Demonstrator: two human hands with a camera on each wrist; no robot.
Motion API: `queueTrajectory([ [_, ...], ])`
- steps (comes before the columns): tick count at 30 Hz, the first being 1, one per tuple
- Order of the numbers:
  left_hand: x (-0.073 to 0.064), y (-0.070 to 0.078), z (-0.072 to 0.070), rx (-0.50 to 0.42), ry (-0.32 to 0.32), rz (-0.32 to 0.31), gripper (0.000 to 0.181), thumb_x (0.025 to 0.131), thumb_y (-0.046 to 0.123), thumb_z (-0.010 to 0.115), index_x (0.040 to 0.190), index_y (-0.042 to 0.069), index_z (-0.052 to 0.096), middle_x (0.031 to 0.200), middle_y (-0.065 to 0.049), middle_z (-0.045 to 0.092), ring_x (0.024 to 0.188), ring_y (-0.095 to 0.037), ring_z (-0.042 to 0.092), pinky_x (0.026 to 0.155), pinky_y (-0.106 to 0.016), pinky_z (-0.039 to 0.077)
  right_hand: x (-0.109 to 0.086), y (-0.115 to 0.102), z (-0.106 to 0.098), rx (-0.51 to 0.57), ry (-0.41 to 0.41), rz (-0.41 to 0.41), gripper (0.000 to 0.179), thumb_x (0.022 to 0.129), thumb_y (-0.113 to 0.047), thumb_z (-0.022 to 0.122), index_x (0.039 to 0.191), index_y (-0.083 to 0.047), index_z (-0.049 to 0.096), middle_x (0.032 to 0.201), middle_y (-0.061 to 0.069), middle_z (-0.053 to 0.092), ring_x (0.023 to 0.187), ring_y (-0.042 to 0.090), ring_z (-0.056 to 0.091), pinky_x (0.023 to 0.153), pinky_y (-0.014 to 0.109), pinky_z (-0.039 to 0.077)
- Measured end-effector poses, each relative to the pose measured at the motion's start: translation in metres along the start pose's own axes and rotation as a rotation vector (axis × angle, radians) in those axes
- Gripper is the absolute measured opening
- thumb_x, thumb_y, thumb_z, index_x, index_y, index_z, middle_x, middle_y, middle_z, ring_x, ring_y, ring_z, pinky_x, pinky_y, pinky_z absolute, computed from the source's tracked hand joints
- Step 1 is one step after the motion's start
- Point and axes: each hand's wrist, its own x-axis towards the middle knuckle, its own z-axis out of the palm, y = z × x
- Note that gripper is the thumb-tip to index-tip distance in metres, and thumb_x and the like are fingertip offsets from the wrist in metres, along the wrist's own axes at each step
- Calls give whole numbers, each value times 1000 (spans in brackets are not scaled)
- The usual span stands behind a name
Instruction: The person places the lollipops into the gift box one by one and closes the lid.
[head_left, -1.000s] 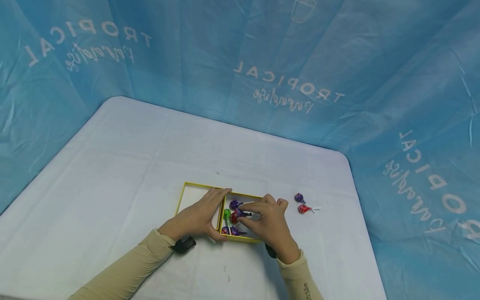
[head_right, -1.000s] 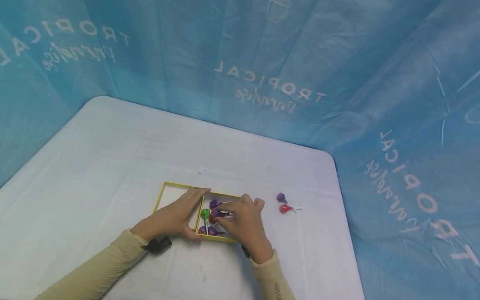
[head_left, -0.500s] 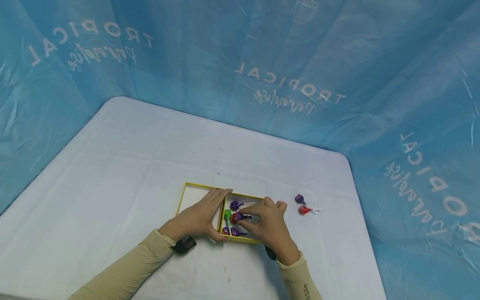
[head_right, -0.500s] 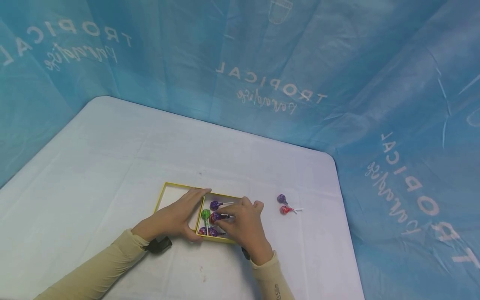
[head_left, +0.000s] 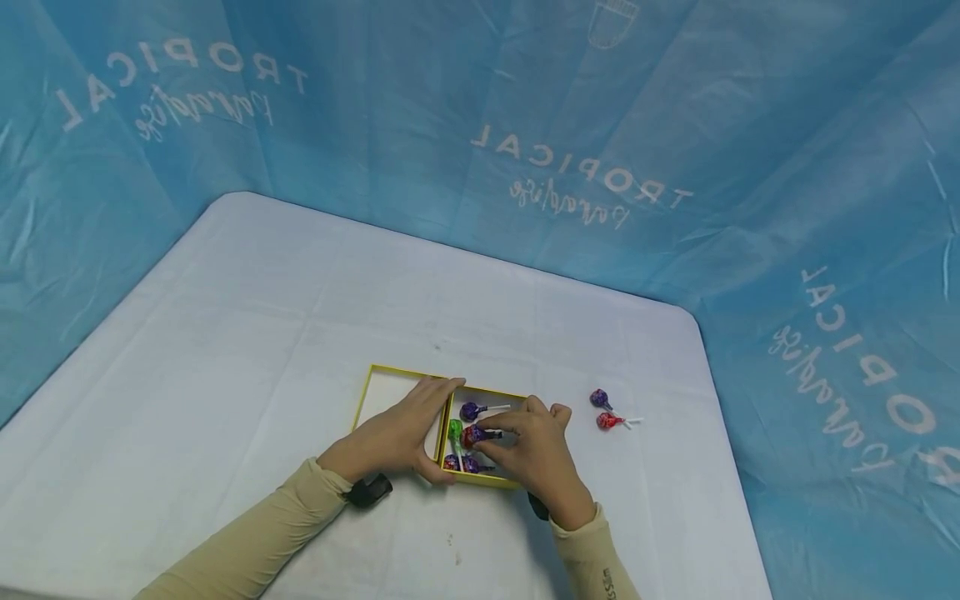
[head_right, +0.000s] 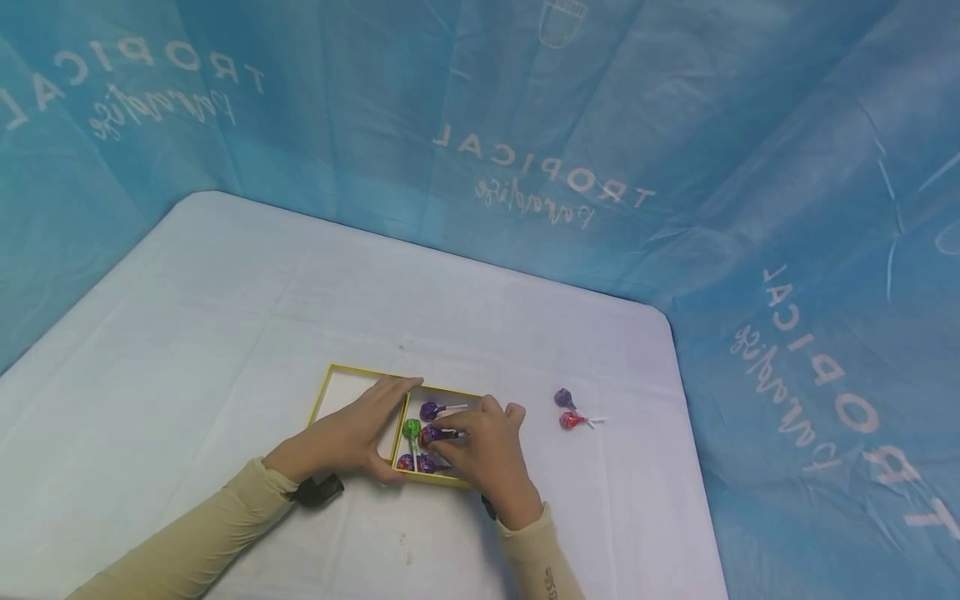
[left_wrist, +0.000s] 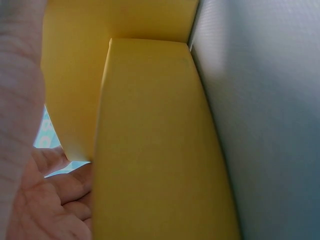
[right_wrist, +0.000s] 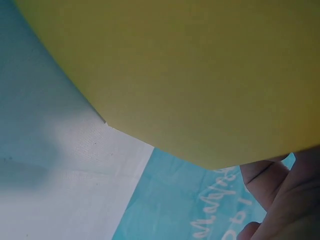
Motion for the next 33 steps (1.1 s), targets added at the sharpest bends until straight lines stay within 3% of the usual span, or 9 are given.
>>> queueTrajectory([
  [7,-1,1,-1,-6,-4,-13,127,64,55,90,158,6,21,156,-17,36,147,-40,29,116,-50,37,0,-2,1,-15,-31,43,25,68,-36,93,90,-30,84,76,-16,71,74,6,39,71,40,15],
  [14,0,2,-2,-9,-7,-4,127,64,54,90,158,4,21,156,-17,36,150,-35,27,122,-49,27,-3,-4,1,-19,-48,76,24,66,-36,95,87,-30,83,72,-14,66,74,7,41,72,41,16],
  [26,0,3,-2,-12,-4,-9,126,65,54,90,158,4,21,154,-15,38,149,-33,29,122,-49,26,-7,-5,2,50,-102,53,27,62,-42,95,83,-31,82,73,-10,60,73,4,42,75,41,18],
  [33,0,3,-2,-10,-2,-9,127,64,55,90,158,4,22,155,-15,38,148,-36,29,120,-50,31,-6,-5,1,49,-121,52,25,62,-41,95,81,-33,81,75,-18,68,76,3,44,75,40,18],
])
